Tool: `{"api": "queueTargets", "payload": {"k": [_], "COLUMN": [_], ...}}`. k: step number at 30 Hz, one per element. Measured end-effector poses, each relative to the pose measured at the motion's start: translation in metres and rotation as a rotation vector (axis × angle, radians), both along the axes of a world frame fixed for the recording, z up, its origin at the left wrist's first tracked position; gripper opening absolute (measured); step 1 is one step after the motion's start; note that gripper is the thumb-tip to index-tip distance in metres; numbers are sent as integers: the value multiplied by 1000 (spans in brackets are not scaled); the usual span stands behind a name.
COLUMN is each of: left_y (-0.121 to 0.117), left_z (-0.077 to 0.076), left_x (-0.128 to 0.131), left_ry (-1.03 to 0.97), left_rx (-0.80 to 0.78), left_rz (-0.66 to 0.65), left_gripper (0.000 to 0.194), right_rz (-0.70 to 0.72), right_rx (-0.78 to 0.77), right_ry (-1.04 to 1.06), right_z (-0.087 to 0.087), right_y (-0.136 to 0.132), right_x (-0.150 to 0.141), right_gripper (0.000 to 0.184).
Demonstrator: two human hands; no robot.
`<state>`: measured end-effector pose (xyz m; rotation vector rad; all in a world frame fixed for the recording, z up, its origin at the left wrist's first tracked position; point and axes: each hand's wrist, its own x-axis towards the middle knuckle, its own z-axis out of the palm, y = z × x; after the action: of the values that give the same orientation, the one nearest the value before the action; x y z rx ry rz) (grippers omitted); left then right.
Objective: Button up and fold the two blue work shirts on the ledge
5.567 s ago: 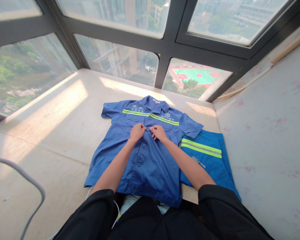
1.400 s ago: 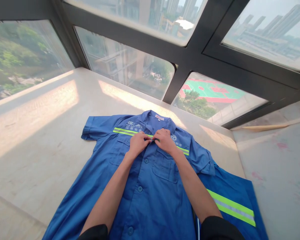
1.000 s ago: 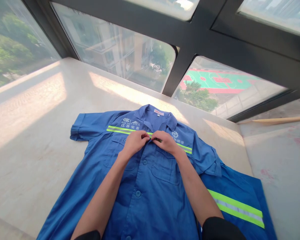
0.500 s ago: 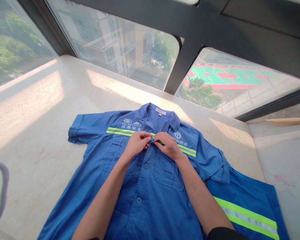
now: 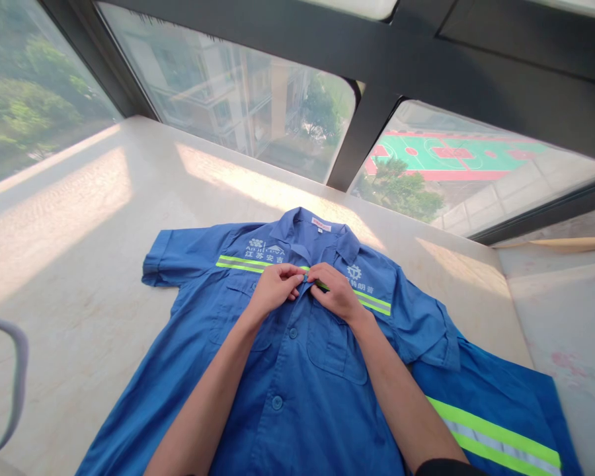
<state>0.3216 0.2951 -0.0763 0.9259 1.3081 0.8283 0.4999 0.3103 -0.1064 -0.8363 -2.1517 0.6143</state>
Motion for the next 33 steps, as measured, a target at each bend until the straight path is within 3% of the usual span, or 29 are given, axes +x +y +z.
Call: {"api": "queueTargets", "payload": {"k": [13, 33], "left_y": [-2, 0], "left_z": [1, -10], "left_x": [3, 0], "left_ry": [-6, -9], "left_rx": [16, 8], "left_rz": [32, 15], "left_gripper": [17, 11], "right_rz": [-16, -38], "right_rx": [34, 27], "right_ry": [32, -34], "right_z": [0, -6], "right_y": [0, 4], "right_x": [3, 6], "right_gripper": [17, 37]}}
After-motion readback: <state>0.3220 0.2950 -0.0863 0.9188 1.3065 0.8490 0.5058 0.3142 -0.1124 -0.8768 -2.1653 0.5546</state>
